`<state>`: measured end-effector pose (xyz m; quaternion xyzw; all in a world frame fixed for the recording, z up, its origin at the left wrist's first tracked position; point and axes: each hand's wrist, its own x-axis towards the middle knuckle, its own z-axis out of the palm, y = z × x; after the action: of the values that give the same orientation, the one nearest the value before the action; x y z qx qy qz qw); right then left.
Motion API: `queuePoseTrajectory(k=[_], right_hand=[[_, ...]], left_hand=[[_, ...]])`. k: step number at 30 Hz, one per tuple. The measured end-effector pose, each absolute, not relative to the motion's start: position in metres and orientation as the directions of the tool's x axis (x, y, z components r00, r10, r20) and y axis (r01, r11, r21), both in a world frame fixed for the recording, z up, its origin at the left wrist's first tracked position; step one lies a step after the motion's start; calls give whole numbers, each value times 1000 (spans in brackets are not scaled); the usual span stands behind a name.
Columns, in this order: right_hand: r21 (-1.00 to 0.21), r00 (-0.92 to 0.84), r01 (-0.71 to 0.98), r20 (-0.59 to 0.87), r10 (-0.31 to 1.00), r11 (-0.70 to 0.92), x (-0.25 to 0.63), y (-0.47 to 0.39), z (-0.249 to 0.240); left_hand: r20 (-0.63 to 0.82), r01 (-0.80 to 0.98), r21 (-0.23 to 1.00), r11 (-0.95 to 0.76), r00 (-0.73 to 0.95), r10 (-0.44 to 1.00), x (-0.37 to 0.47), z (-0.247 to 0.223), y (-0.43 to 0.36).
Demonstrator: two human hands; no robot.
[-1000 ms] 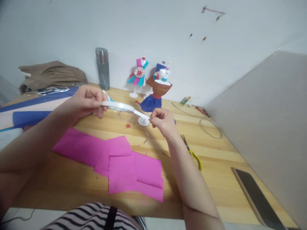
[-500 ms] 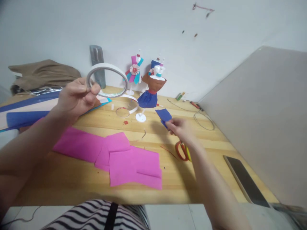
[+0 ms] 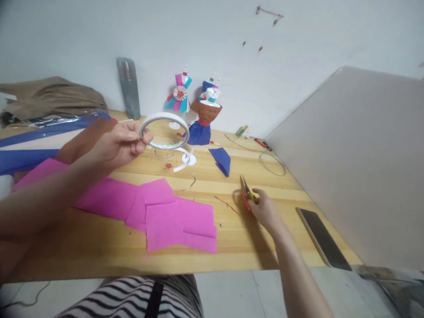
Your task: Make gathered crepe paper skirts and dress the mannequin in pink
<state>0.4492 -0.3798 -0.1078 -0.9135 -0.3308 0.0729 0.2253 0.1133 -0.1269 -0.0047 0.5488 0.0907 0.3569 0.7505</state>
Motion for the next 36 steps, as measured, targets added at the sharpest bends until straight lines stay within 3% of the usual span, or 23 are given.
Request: queuePoseTrajectory(k=[3, 5, 6, 9, 12, 16, 25, 36], right_hand=[[-677, 784, 480, 46, 619, -558, 435, -389, -93], [-963, 770, 183, 14, 638, -199, 410, -393, -81], [-997, 735, 23, -35, 677, -77, 394, -394, -75], [-944, 522, -328, -151, 839, 35, 342, -387, -60], [-876, 281, -482, -163, 946, -8, 301, -373, -50], [-780, 101, -625, -127, 987, -36, 276, -357, -46], [-708, 36, -694, -211, 977, -127, 264, -356, -54], [-628, 16, -765, -239, 971, -142, 263, -344, -57]], left_hand=[[251, -436, 887, 150, 730, 636, 115, -7, -128], [255, -443, 882, 163, 737, 626, 116, -9, -128], [256, -444, 880, 172, 745, 616, 116, -11, -128], [248, -441, 874, 203, 766, 593, 119, -14, -130], [239, -432, 871, 232, 787, 569, 121, -18, -133], [237, -425, 863, 274, 818, 524, 121, -18, -138], [235, -425, 872, 245, 799, 553, 121, -16, -135], [173, -327, 907, 265, 864, 473, 126, -25, -141]])
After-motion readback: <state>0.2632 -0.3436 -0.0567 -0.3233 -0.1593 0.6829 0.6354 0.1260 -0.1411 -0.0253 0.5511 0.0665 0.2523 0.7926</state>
